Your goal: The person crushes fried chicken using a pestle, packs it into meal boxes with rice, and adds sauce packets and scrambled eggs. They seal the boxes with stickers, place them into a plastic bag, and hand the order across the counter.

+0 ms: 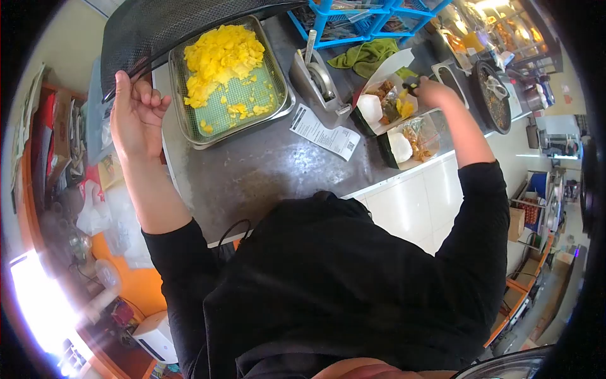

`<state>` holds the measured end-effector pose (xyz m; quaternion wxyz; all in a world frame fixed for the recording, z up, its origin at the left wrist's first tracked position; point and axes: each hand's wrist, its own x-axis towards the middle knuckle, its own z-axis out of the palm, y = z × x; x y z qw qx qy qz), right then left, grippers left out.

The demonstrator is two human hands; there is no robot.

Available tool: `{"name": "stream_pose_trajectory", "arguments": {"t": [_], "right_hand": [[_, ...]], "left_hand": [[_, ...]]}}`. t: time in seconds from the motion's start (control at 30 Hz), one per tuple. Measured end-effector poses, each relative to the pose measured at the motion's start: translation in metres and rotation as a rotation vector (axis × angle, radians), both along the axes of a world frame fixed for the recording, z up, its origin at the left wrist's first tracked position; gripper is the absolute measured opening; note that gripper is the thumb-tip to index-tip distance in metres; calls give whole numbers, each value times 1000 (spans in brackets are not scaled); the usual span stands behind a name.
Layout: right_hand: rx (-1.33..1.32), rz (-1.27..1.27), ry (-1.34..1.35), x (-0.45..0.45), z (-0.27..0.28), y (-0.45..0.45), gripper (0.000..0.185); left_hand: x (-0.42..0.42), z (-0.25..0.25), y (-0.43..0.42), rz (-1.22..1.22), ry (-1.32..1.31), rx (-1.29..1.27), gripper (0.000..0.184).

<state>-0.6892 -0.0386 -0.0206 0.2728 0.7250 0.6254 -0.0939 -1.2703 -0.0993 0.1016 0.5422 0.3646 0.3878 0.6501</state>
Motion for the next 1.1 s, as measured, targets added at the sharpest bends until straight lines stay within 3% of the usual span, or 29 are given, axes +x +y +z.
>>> {"name": "stream_pose_trajectory", "arguments": {"t": [0.07, 0.1, 0.13, 0.23, 0.3, 0.37, 0.43, 0.5, 0.6, 0.8, 1.1], "right_hand": [[1, -111, 260, -7, 53, 0, 42], [-130, -411, 550, -48, 107, -16, 36], [-135, -506, 934, -61, 124, -28, 32], [-253, -478, 1394, -116, 131, -29, 36], [-171, -376, 1462, -181, 117, -28, 42], [20, -128, 1329, -244, 89, -20, 47], [236, 321, 959, -298, 64, -8, 47], [329, 402, 625, -347, 40, 13, 46], [564, 428, 540, -377, -22, 52, 48], [593, 546, 249, -411, -65, 60, 54], [236, 660, 228, -397, -54, 76, 45]], "left_hand": [[-1, 0, 0, -2, 8, 2, 34], [-1, 0, 1, 14, 0, -10, 34], [0, 1, 2, 33, -5, -20, 35], [-2, -2, 5, 43, -38, -24, 35], [3, 1, 4, 35, -48, -7, 36], [-2, -3, 4, -2, -48, 0, 34], [2, 1, 0, 20, -24, -16, 34], [5, 7, -4, 54, 14, -60, 32], [4, 3, -3, 70, 8, -66, 35], [3, 2, -7, 54, 9, -67, 40], [-4, -9, -4, 42, -12, 14, 40]]}}
